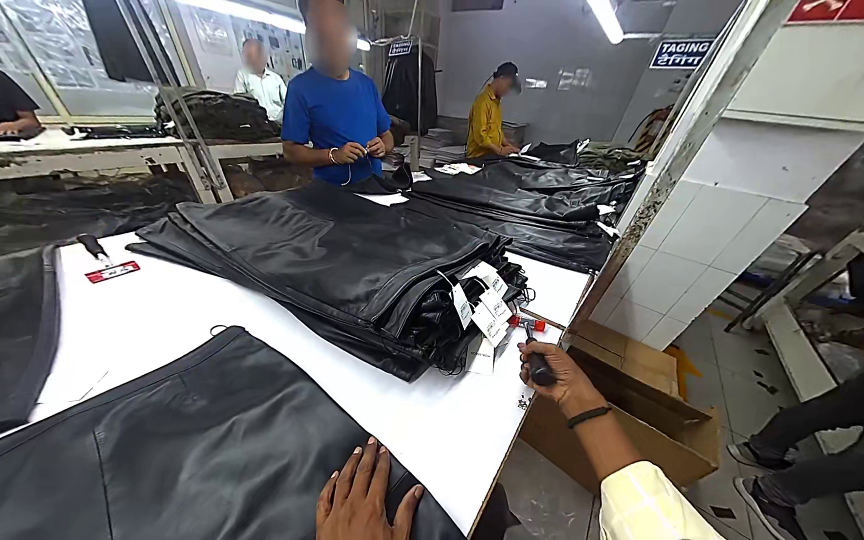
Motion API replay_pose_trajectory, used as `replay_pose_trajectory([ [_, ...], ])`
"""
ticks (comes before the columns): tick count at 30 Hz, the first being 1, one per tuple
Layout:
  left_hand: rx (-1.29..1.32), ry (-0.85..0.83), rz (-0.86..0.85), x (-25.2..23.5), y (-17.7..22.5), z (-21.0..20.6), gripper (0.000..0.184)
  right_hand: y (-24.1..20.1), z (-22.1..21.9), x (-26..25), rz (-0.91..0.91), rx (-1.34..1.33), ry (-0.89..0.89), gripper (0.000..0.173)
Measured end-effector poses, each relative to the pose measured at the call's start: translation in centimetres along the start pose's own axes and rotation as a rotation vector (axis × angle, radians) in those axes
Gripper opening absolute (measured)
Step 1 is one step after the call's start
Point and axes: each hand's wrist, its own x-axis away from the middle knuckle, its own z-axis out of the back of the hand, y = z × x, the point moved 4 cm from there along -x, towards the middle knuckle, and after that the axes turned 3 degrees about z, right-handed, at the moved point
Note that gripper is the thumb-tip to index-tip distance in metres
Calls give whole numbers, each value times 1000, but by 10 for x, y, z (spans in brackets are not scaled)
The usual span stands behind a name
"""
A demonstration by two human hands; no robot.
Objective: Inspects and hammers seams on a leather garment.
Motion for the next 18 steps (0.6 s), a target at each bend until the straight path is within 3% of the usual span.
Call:
replay_pose_trajectory([
  [2,4,9,1,1,0,-1,86,-5,3,20,-30,-119,-56,6],
  [5,14,44,10,-1,1,0,88,3,3,78,208,209,-151,43],
  [7,19,72,37,-1,3,2,88,20,4,120,337,305,-281,57],
  [10,17,30,91,-2,4,5,94,61,4,173,298,265,-416,46],
  [14,-4,-48,124,-2,6,9,110,86,3,217,303,689,-567,50],
  [16,-1,-55,130,-3,7,11,111,80,-6,226,419,823,-632,54],
  [18,8,-66,139,-4,8,12,111,64,-17,238,668,871,-617,51],
])
